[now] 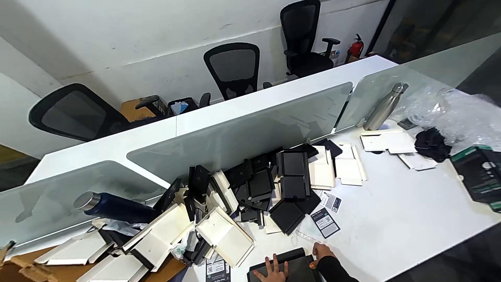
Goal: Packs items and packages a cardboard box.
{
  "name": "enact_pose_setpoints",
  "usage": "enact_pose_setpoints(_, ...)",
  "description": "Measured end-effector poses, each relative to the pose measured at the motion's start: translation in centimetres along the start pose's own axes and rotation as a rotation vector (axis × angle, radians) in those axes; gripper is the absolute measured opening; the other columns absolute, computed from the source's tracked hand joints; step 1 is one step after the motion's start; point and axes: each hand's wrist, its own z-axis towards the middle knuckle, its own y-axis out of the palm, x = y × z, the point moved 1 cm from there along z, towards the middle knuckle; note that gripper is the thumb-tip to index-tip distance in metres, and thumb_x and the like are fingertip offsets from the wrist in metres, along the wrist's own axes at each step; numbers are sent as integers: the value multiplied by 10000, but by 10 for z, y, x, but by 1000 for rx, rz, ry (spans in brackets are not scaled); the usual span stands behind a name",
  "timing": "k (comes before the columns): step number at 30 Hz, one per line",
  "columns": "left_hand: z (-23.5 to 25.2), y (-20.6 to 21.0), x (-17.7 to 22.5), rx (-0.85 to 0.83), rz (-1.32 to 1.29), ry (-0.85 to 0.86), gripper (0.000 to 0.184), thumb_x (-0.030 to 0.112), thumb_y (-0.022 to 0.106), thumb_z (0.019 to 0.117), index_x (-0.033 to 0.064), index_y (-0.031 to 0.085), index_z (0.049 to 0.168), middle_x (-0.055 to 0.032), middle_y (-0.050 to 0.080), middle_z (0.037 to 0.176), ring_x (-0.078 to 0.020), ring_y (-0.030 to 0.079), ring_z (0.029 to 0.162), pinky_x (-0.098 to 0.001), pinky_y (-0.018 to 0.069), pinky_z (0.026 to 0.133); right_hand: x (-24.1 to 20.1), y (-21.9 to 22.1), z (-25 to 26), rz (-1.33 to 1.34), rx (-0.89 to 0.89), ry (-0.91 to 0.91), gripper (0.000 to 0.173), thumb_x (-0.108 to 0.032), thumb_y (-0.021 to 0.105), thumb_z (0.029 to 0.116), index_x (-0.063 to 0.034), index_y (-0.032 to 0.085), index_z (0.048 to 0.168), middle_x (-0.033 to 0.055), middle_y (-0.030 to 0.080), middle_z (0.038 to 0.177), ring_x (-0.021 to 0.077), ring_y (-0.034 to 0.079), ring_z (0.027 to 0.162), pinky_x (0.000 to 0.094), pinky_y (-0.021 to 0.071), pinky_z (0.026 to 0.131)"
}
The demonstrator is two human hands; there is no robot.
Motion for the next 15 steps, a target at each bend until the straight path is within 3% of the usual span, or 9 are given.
enact_pose_setpoints(4, 0, 2, -3, 12, -12, 16, 1150, 333, 887, 763, 245, 171, 1658, -160, -28, 1722, -515, -41, 1547, -891, 70, 1033, -5, 0, 7, -74, -62, 58, 527, -211, 789, 903, -4, 583, 1342, 264, 561, 1421, 417, 537, 1341, 570, 449, 1077)
enact_pose_setpoints(10, -1, 4, -2, 25, -42, 23, 1109, 297, 878, 777, 248, 200, 1653, -163, -15, 1722, -516, -49, 1546, -889, 52, 1035, -2, 1, 13, 4, -12, 46, 667, -108, 835, 837, -23, 496, 1405, 254, 583, 1390, 418, 564, 1305, 576, 466, 1054)
enact_pose_setpoints(15, 1, 9, -2, 50, -69, 22, 1096, 243, 876, 769, 241, 222, 1649, -158, -15, 1723, -514, -70, 1545, -887, 27, 1035, -4, 3, 8, -61, -34, -21, 467, -86, 765, 899, 34, 571, 1307, 280, 528, 1421, 428, 538, 1317, 579, 460, 1048)
